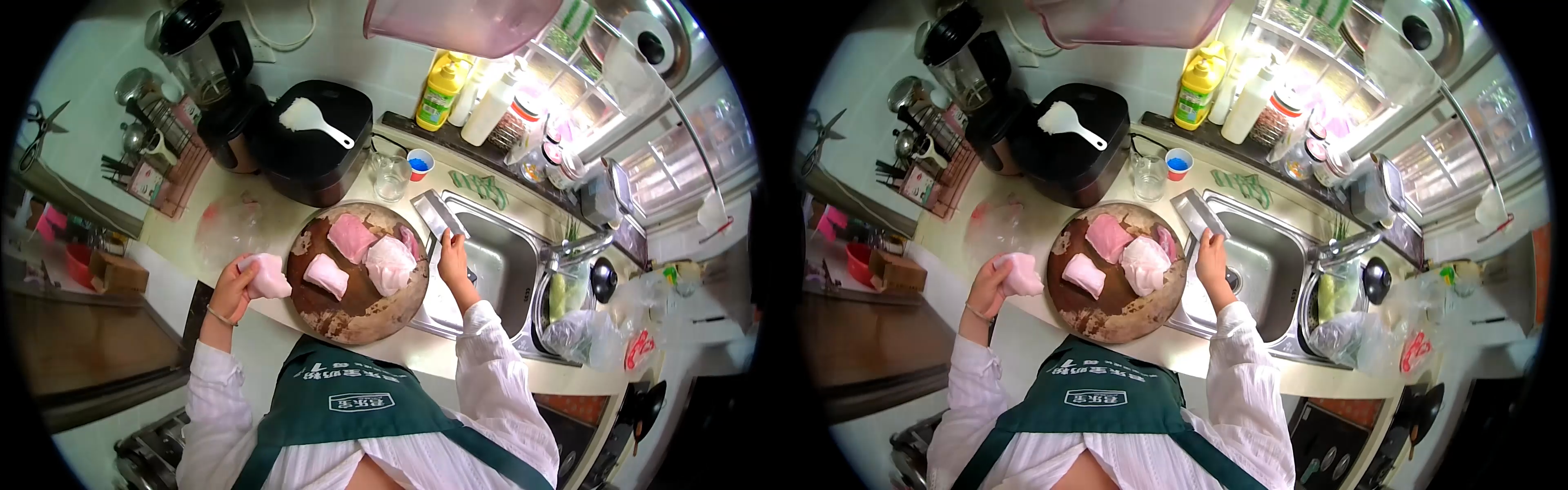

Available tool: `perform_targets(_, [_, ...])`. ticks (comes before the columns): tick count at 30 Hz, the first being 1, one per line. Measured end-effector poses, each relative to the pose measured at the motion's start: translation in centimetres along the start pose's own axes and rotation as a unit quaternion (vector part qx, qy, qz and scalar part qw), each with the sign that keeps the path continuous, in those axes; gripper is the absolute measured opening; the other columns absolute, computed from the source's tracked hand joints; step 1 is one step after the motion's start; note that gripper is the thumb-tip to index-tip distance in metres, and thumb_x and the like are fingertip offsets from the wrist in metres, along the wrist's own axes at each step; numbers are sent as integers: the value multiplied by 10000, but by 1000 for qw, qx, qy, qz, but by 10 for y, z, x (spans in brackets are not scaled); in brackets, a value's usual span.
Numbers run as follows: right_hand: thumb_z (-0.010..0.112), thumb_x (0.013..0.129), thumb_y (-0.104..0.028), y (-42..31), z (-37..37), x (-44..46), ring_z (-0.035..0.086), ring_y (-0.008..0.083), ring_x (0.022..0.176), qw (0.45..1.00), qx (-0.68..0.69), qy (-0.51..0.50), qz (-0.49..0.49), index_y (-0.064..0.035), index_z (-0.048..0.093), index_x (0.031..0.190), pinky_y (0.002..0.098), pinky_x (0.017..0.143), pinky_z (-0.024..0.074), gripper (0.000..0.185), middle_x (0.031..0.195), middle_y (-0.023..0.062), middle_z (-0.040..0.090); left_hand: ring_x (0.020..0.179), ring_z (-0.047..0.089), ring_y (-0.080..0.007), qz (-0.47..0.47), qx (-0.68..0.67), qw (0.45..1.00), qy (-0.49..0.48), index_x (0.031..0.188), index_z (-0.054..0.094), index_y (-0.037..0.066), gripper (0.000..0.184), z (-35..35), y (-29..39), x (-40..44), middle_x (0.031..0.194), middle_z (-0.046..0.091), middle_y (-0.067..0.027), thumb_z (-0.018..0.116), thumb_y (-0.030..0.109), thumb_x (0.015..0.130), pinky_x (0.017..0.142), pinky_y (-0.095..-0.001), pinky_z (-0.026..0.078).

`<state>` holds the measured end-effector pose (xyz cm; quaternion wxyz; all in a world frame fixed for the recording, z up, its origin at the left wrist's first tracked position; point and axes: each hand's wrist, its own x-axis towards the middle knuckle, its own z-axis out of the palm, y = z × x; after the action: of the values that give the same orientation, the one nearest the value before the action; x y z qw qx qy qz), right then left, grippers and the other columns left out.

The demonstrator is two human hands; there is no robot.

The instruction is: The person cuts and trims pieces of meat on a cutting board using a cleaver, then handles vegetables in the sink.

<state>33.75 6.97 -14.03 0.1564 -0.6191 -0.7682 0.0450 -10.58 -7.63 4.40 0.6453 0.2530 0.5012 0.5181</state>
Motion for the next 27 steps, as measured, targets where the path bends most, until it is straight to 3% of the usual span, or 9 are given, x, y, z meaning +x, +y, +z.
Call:
perform_targets(4, [452, 865, -5, -4, 2, 22, 561, 372, 855, 999, 44, -17, -24, 31, 369, 1340, 417, 721, 486, 483, 1049, 219, 448, 974, 620, -192, 10, -13, 999, 29, 1123, 494, 0, 260, 4, -8, -17, 1071, 594, -93, 572, 152, 928, 816, -345, 553])
perform_targets(5, [470, 778, 79, -7, 1, 28, 545, 412, 943, 994, 67, -81, 28, 34, 355, 1344, 427, 807, 478, 580, 1112, 252, 408, 974, 620, -192, 13, -15, 999, 36, 1123, 494, 0, 260, 4, -11, -19, 1071, 594, -93, 572, 152, 928, 816, -345, 553])
perform_targets(8, [481, 796, 53, -16, 0, 36, 552, 417, 937, 988, 49, -124, 82, 45, 347, 1342, 427, 790, 489, 563, 1123, 260, 396, 965, 620, -185, 16, -19, 999, 47, 1120, 500, 13, 252, 8, -15, -25, 1065, 595, -89, 576, 155, 925, 814, -343, 554])
perform_targets(12, [477, 845, 3, -20, 2, 37, 612, 429, 854, 988, 16, -99, 116, 40, 347, 1356, 431, 732, 514, 529, 1150, 275, 396, 952, 615, -170, 7, -22, 999, 47, 1116, 507, 28, 237, 16, -15, -31, 1058, 594, -80, 575, 151, 925, 797, -345, 557])
perform_targets(18, [547, 752, 79, -30, -10, 57, 624, 424, 813, 990, 39, -52, 125, 146, 332, 1294, 416, 714, 532, 587, 1143, 314, 387, 930, 615, -165, 17, -16, 998, 53, 1118, 505, 37, 240, 20, -25, -26, 1048, 592, -69, 581, 151, 922, 771, -347, 563])
perform_targets(20, [520, 770, 58, -29, -2, 72, 592, 475, 893, 981, 61, -77, 164, 110, 348, 1311, 432, 814, 511, 570, 1178, 336, 368, 930, 615, -166, 14, -17, 998, 51, 1120, 503, 37, 243, 24, -23, -26, 1045, 592, -69, 582, 151, 921, 771, -346, 563])
perform_targets(27, [504, 845, -119, -36, 20, 109, 621, 445, 873, 989, 27, -92, 114, 21, 477, 1157, 482, 752, 525, 344, 1114, 279, 484, 947, 614, -173, 10, -23, 999, 42, 1121, 502, 33, 247, 37, -22, -26, 1057, 587, -73, 587, 139, 915, 787, -354, 559])
